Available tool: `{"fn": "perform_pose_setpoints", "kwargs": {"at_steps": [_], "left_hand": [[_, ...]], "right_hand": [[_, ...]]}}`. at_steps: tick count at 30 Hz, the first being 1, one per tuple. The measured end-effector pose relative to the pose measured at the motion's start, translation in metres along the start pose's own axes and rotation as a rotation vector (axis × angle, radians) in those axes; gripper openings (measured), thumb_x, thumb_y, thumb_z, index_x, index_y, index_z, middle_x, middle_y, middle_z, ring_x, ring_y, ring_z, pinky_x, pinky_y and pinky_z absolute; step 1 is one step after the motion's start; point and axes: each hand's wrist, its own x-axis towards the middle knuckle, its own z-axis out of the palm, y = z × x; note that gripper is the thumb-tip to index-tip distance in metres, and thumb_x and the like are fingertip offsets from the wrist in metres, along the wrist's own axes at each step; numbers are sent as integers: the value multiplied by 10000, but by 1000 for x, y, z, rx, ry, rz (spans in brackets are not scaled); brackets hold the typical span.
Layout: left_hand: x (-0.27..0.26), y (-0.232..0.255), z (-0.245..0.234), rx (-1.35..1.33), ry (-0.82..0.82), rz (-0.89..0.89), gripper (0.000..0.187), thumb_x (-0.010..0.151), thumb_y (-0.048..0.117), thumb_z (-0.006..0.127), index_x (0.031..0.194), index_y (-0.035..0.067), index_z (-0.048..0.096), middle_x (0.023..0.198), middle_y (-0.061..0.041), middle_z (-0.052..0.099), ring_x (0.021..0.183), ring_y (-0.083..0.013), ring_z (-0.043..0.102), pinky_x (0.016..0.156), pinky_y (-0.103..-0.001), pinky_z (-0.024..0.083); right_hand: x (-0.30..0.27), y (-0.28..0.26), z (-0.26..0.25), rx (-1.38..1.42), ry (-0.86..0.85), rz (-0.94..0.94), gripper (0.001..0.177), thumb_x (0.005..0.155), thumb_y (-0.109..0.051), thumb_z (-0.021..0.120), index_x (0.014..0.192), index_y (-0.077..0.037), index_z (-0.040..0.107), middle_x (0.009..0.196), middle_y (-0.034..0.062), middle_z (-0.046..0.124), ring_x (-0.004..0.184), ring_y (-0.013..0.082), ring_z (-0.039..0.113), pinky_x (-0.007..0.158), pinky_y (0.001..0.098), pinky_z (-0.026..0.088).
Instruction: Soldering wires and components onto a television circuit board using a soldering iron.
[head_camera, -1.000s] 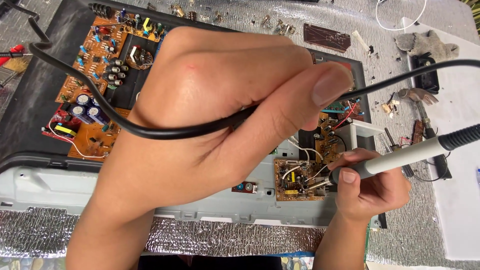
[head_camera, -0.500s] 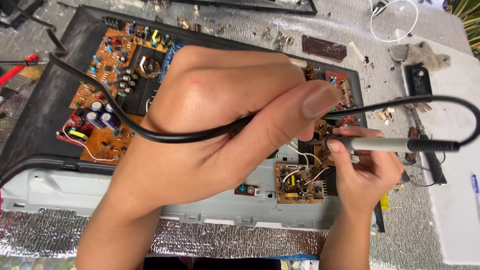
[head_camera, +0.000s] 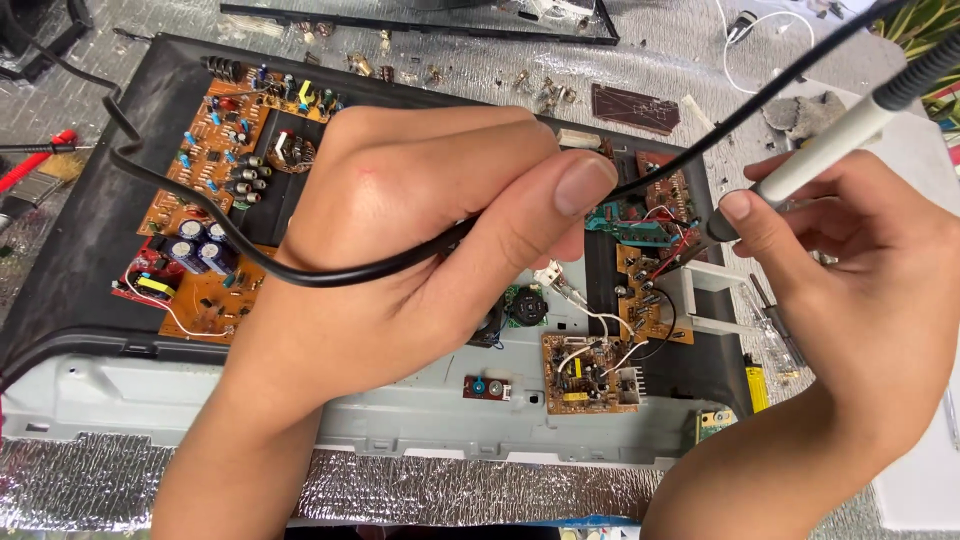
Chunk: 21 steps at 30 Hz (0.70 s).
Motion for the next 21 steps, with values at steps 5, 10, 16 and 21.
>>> {"fn": "perform_pose_setpoints", "kwargs": {"at_steps": [5,10,16,21], "left_hand": [[2,-1,6,47,-3,11,401,1095,116,364,782,-23,574,704,-86,558,613,-234,522,626,-354,391],[3,-11,16,55,-13,8,397,1093,130,356,782,3,569,696,-67,550,600,-230,528,616,-360,399],[5,-18,23,55,-41,-70,398,1080,141,383,775,9,601,667,-68,552,576,-205,532,579,-335,380],[5,-22,25,72,-42,-73,414,1079,136,393,760,-6,616,639,-75,538,551,-208,524,559,-332,380]], "right_hand": [[7,2,7,-23,-1,-64,158,1097,4,769,1200,47,657,945,107,701,769,150,659,717,262,532],[18,15,22,-21,23,-77,197,1055,-2,798,1164,35,639,959,118,741,762,161,711,701,274,573],[31,31,37,-192,-37,-45,148,1039,-212,772,975,-79,757,783,57,762,674,142,712,663,300,515],[37,51,41,-265,7,-27,284,1051,-253,805,876,-39,740,793,84,749,621,199,660,608,364,464]]}}
